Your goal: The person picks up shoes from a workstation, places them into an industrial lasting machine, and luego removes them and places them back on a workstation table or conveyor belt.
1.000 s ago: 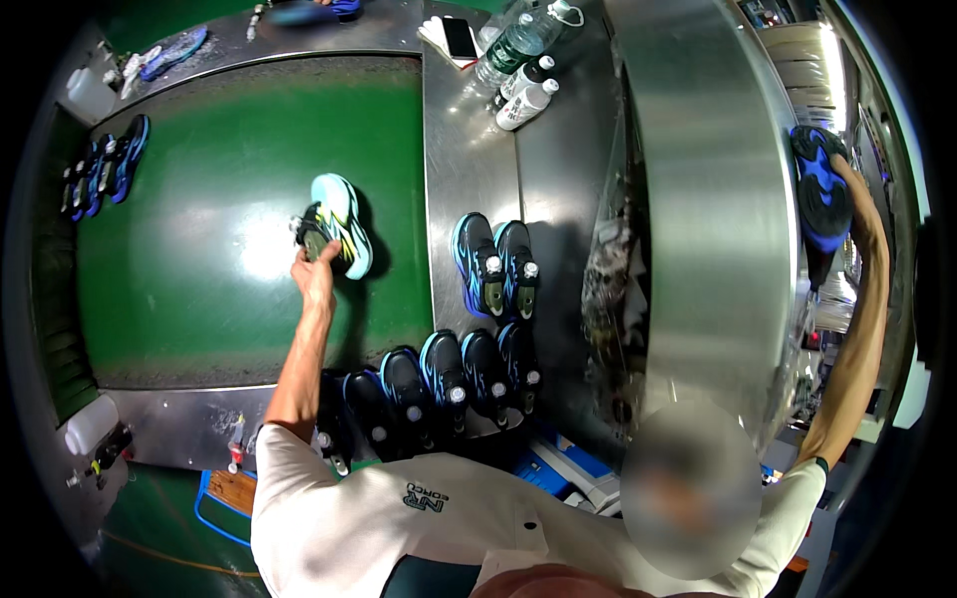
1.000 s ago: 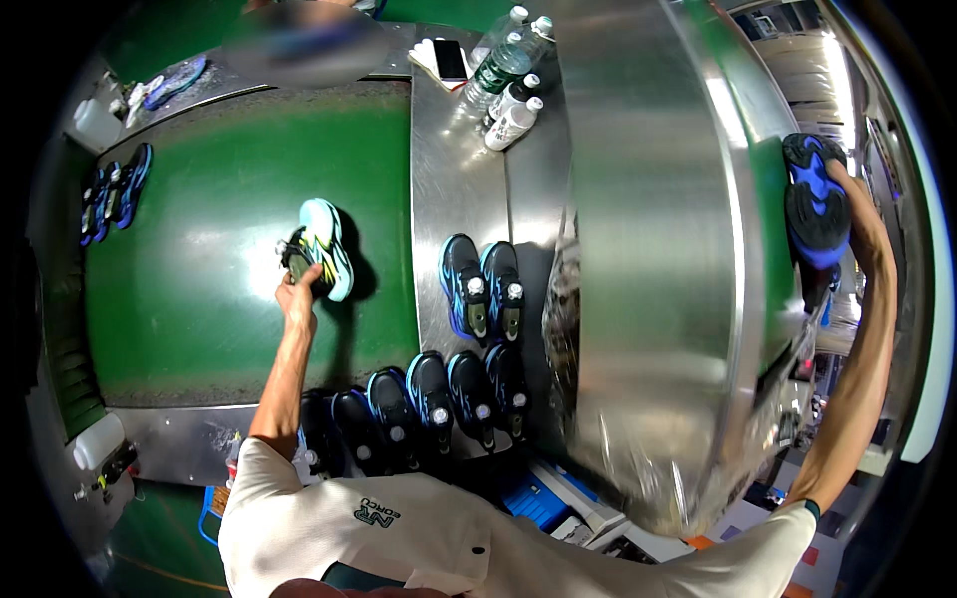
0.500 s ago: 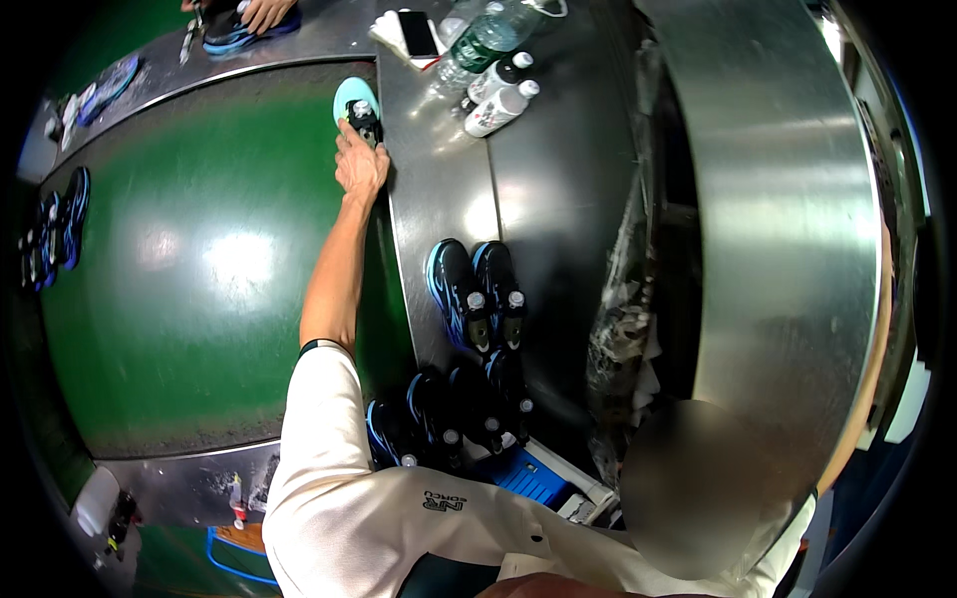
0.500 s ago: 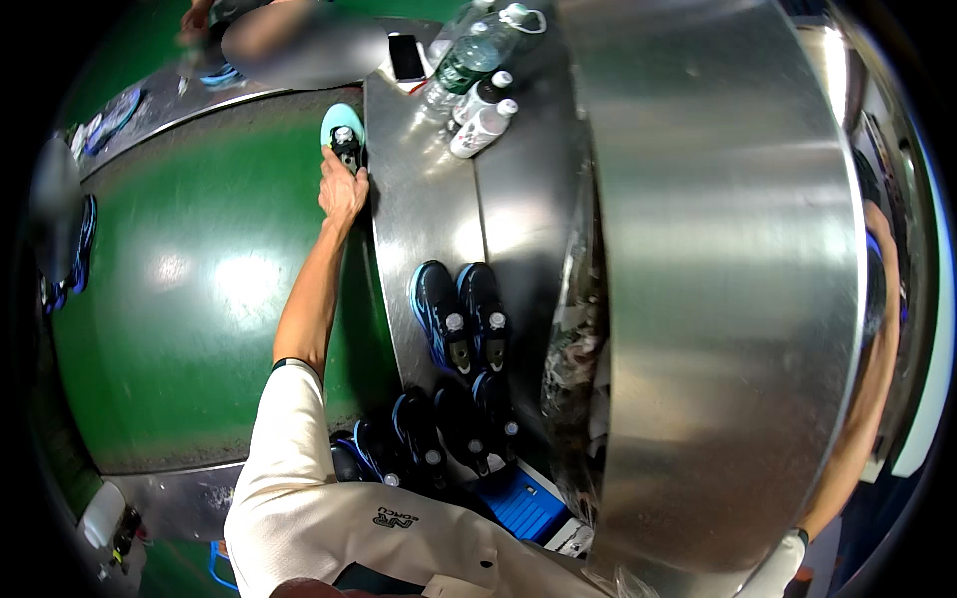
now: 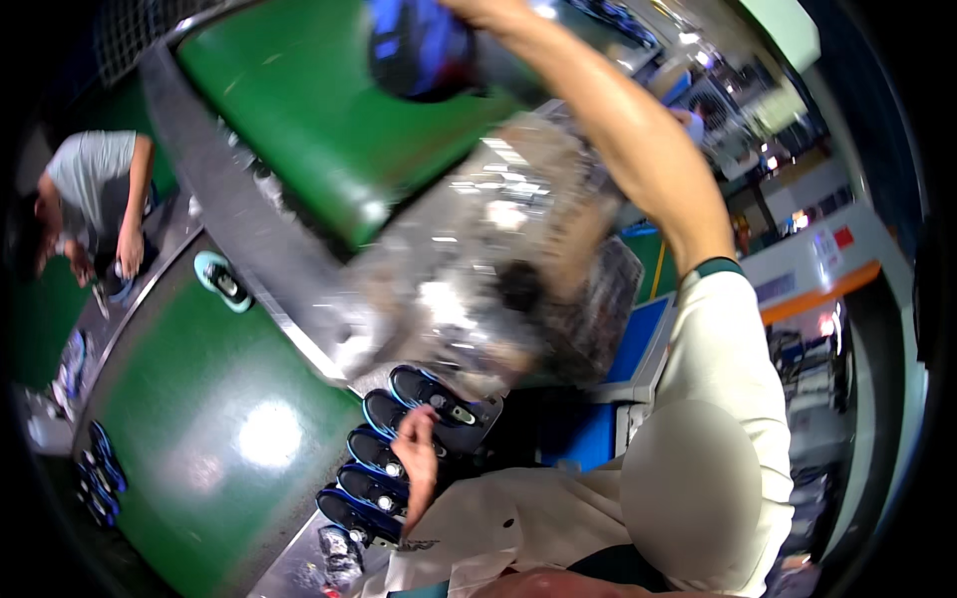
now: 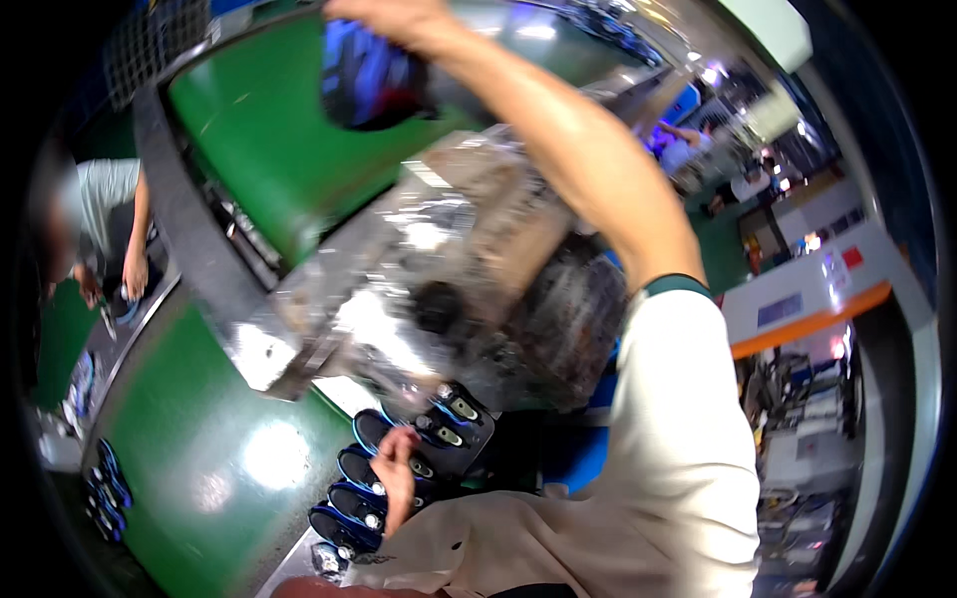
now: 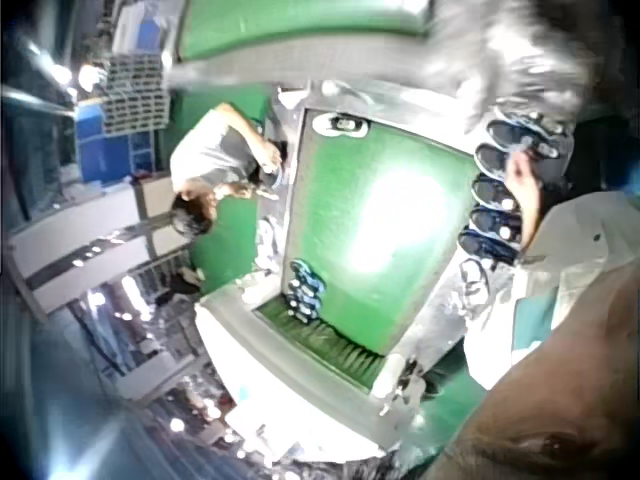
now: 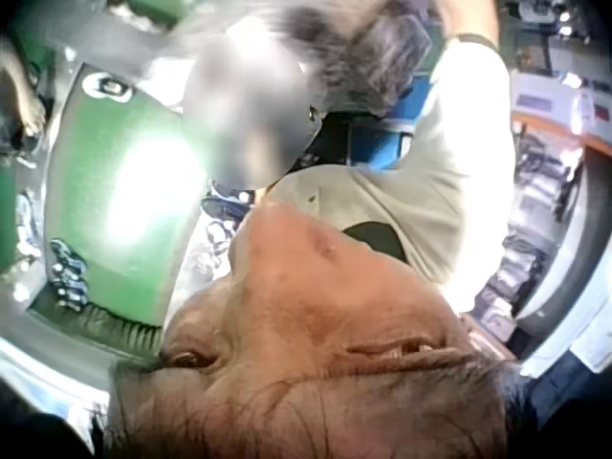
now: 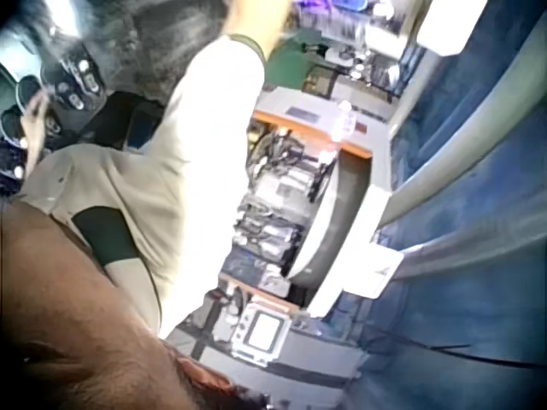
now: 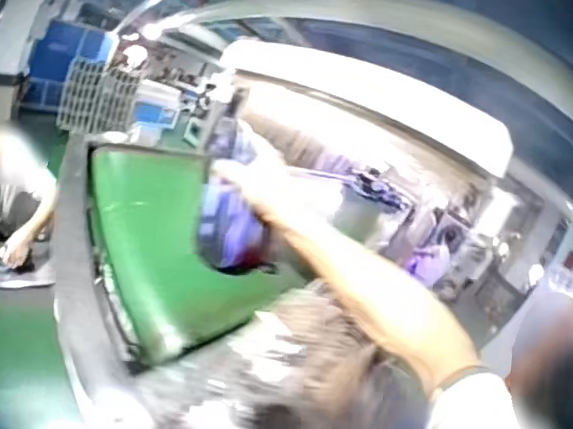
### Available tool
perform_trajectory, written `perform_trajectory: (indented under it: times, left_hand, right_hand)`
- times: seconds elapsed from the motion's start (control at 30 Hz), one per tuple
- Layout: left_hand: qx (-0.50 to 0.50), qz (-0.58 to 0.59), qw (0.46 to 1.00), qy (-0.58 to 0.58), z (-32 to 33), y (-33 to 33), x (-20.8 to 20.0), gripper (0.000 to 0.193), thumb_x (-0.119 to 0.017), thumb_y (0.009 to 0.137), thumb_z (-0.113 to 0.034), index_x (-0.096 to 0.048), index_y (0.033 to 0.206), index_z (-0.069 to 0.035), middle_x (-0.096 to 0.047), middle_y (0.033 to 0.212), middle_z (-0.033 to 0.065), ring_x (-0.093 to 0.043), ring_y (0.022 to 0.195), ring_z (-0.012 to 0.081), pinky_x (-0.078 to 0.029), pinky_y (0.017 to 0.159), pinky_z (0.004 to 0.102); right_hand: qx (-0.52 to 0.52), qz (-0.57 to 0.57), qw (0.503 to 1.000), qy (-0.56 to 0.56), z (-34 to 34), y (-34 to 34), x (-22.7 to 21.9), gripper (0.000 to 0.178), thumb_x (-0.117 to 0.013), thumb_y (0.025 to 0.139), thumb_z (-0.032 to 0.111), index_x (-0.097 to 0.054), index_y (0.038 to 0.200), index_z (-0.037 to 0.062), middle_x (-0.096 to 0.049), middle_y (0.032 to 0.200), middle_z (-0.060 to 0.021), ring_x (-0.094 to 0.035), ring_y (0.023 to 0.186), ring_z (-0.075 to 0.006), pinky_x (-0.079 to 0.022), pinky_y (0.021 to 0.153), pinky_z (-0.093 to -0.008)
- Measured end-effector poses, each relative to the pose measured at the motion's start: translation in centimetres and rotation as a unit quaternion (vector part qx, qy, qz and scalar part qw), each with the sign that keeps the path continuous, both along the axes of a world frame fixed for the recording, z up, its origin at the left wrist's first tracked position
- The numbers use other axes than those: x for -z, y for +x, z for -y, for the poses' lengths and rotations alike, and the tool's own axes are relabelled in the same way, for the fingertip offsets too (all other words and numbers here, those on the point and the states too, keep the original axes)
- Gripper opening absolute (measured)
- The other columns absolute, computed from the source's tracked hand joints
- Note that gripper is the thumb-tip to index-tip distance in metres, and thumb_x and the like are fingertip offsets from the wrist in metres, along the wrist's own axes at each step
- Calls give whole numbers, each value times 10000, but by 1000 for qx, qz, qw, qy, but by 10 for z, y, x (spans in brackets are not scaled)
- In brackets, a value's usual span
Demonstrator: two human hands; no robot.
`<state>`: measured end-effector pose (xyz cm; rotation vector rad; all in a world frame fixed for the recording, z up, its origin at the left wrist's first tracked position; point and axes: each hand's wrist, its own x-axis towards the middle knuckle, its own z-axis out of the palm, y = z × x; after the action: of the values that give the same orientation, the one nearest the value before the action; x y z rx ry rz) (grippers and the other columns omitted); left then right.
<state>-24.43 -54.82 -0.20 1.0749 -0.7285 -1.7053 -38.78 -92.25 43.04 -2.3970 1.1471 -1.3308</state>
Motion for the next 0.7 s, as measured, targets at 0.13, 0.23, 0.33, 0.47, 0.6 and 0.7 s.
perform_trajectory:
  times: [0.13, 0.23, 0.33, 0.47, 0.6, 0.7]
  left_hand:
    - [95, -83, 991, 46, -41, -30, -78, 206, -594, 869, -56, -612, 1049, 43, -646, 992, 125, -624, 868, 166, -498, 809, 288]
    - [221, -105, 969, -40, -39, -48, -129, 340, -621, 846, -54, -537, 1164, 33, -618, 1078, 140, -609, 963, 202, -468, 887, 323]
    - [275, -117, 931, -211, -15, -88, -181, 671, -723, 768, -138, -378, 1324, 12, -483, 1282, 172, -531, 1120, 239, -420, 958, 359]
    - [175, -154, 873, -428, 1, -176, -242, 985, -829, 647, -232, -225, 1389, 4, -398, 1340, 171, -435, 1207, 288, -336, 1020, 394]
    - [226, -72, 874, -423, -63, -254, -244, 954, -871, 577, -205, -294, 1309, -2, -470, 1167, 104, -482, 1055, 210, -402, 911, 342]
    - [388, -139, 865, -285, -138, -317, -220, 699, -812, 643, -283, -471, 1180, 6, -550, 1029, 78, -519, 979, 164, -422, 853, 307]
  right_hand:
    - [70, -31, 959, -275, -58, 11, -21, 966, -689, 578, 228, -198, 1378, -2, -510, 1116, -307, -494, 1033, -455, -424, 921, -462]
    - [46, -59, 900, -430, -132, -34, -54, 968, -682, 583, 304, -196, 1346, -40, -502, 1058, -305, -518, 956, -429, -423, 891, -465]
    - [83, -125, 851, -504, -235, -100, -61, 976, -730, 536, 401, -299, 1282, -58, -578, 880, -203, -583, 756, -310, -421, 818, -428]
    - [244, -139, 859, -429, -374, -177, 8, 950, -744, 530, 320, -327, 1318, -6, -549, 985, -195, -544, 831, -312, -427, 792, -422]
    - [430, -101, 858, -261, -501, -210, 58, 944, -759, 524, 240, -356, 1355, 46, -519, 1089, -186, -505, 906, -315, -432, 766, -416]
    - [592, -129, 793, -59, -620, -245, 72, 827, -733, 609, 340, -399, 1307, 47, -540, 1114, -193, -535, 939, -333, -419, 838, -423]
